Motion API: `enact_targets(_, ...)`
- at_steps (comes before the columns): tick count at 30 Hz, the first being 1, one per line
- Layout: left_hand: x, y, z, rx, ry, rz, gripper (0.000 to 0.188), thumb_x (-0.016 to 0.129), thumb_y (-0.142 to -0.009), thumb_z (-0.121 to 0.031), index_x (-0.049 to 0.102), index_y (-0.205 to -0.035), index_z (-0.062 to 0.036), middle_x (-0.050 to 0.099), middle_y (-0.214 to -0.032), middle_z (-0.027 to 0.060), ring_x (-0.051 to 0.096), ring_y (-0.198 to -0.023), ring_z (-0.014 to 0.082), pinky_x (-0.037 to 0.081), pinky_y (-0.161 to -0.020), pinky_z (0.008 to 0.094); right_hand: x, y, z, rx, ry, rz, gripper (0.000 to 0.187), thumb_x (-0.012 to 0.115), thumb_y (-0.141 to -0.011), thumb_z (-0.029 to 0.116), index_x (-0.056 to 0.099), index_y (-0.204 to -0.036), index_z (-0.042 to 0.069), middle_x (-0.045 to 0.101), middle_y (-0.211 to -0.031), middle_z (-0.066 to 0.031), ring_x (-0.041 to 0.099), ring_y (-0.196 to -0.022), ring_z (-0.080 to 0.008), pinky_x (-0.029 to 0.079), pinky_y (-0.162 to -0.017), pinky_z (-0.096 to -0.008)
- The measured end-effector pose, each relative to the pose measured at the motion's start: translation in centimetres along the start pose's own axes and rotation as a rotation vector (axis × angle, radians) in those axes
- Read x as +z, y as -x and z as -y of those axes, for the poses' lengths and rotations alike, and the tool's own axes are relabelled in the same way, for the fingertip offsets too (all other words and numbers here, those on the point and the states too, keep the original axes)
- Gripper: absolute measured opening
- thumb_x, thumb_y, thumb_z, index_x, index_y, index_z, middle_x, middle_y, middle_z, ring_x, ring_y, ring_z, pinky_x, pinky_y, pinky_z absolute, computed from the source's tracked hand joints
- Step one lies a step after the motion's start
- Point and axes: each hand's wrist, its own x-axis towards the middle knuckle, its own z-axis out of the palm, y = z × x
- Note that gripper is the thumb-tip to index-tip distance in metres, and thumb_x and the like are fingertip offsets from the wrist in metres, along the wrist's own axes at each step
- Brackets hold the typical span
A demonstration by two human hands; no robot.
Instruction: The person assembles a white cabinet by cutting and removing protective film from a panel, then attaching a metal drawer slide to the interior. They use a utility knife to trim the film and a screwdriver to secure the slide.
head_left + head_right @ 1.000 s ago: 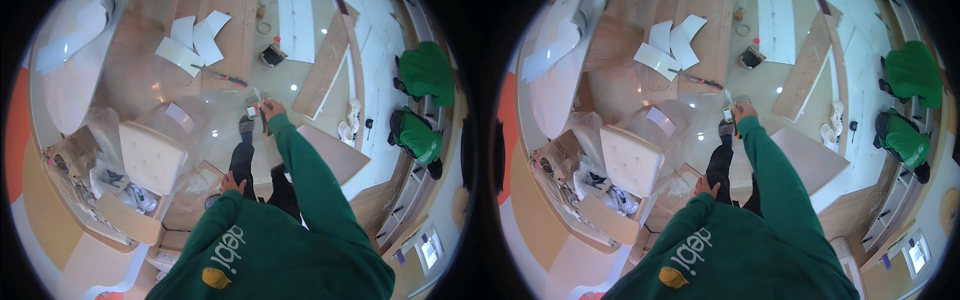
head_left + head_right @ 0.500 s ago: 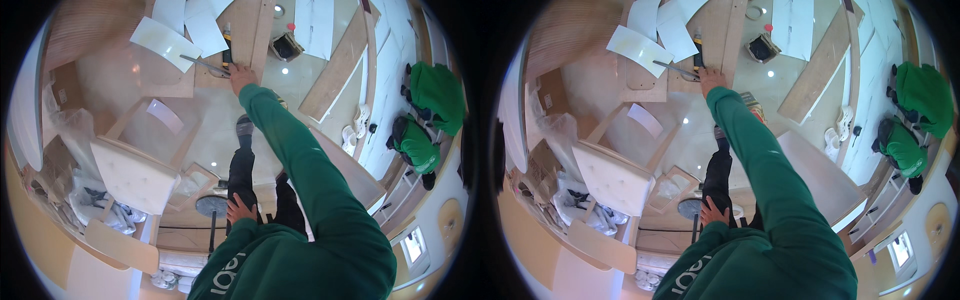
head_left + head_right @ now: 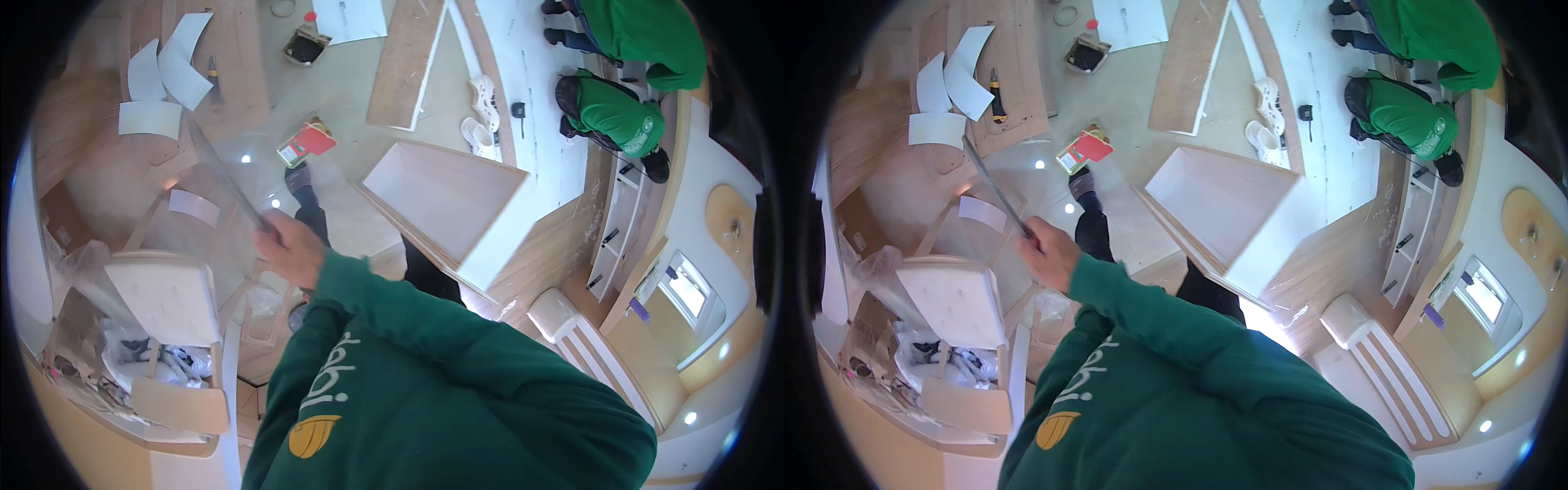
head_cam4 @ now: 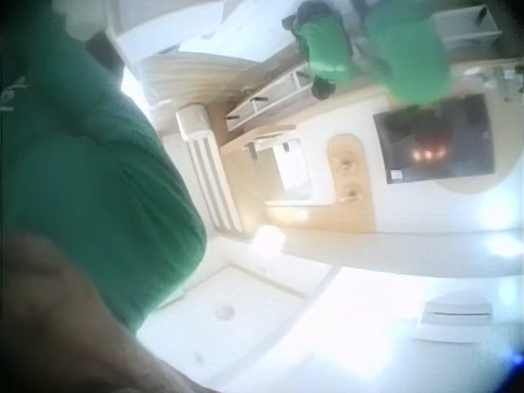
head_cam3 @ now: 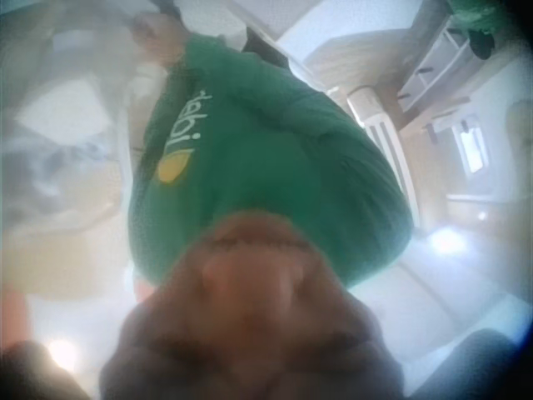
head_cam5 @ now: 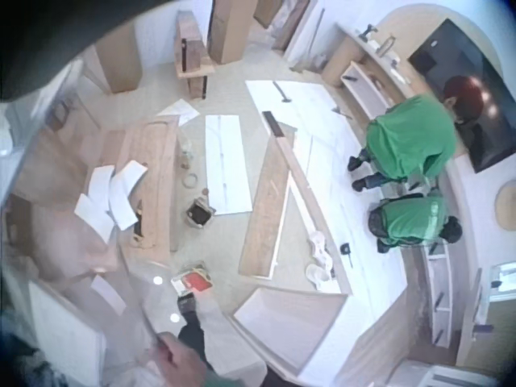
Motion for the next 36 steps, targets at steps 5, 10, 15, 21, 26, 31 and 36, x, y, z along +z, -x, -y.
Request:
enact_targets(5,-2.1,6.5,-8.3,0.122,1.107,0.217,0.084,0.076,-0.08,-0.022,0.025,-0.143,-0.0002,0.047,-0.13,0.0246,0.05,-0.12,0.0311,0.045,-0.096,0.0414,-16.4,16.7,0.0,-0.056,0.292,-0.141,0.05,0.051,-0.093,0.014,0.038,-0.141,0.008,0.06,-0.078,-0.0197,0.06,-0.066,-0.0312,0.048,-0.063,-0.0403)
enact_targets(10,-2.3,15.7,-18.1,0.153,1.11,0.389,0.109,0.083,-0.071,-0.031,0.011,-0.146,0.0023,0.037,-0.138,0.0258,0.047,-0.122,0.0367,0.041,-0.102,0.0423,-27.5,27.0,-1.1,0.005,0.716,-0.097,0.047,0.051,-0.093,0.015,0.04,-0.138,0.009,0.063,-0.079,-0.0216,0.062,-0.073,-0.0408,0.048,-0.064,-0.0456)
enact_targets(15,-1.9,17.1,-22.7,0.009,1.092,0.087,0.113,0.084,-0.067,-0.028,0.009,-0.144,0.0063,0.033,-0.141,0.0247,0.042,-0.127,0.0328,0.039,-0.104,0.0392,-27.6,30.3,-4.1,0.081,0.874,-0.05,0.046,0.054,-0.09,0.008,0.046,-0.135,0.007,0.064,-0.092,-0.0264,0.064,-0.082,-0.0413,0.05,-0.072,-0.0437)
enact_targets(21,-1.7,18.7,-21.1,-0.18,1.616,0.141,0.091,0.074,-0.081,-0.018,0.014,-0.147,0.0,0.031,-0.145,0.0225,0.038,-0.131,0.0329,0.036,-0.105,0.0395,-26.5,30.3,-4.4,-0.013,0.927,-0.042,0.048,0.05,-0.09,0.005,0.045,-0.137,0.009,0.061,-0.114,-0.0231,0.059,-0.102,-0.0392,0.047,-0.089,-0.042)
enact_targets(26,-1.7,14.0,-20.7,-0.353,1.645,-0.102,0.072,0.058,-0.093,-0.035,0.024,-0.144,0.0022,0.037,-0.142,0.0239,0.043,-0.127,0.0301,0.037,-0.103,0.0364,-26.9,30.1,-4.5,0.102,0.971,0.073,0.045,0.047,-0.092,0.007,0.045,-0.137,0.01,0.059,-0.108,-0.0223,0.059,-0.097,-0.0394,0.047,-0.085,-0.0443)
enact_targets(31,-1.6,10.8,-24.7,-0.259,1.51,-0.121,0.059,0.043,-0.099,-0.045,0.047,-0.13,0.0058,0.053,-0.126,0.0201,0.052,-0.115,0.0262,0.039,-0.1,0.034,-28.0,28.7,-3.6,-0.016,0.954,0.229,0.053,0.051,-0.088,0.016,0.039,-0.14,0.015,0.06,-0.085,-0.0191,0.06,-0.077,-0.04,0.046,-0.069,-0.0488)
enact_targets(36,-2.6,12.0,-26.3,-0.427,1.753,-0.355,0.064,0.029,-0.101,-0.047,0.046,-0.13,0.0073,0.053,-0.127,0.0199,0.051,-0.117,0.0264,0.037,-0.102,0.035,-28.2,28.4,-2.2,0.116,1.068,0.354,0.062,0.054,-0.086,0.025,0.033,-0.143,0.016,0.058,-0.085,-0.0185,0.061,-0.075,-0.0379,0.048,-0.065,-0.0465)
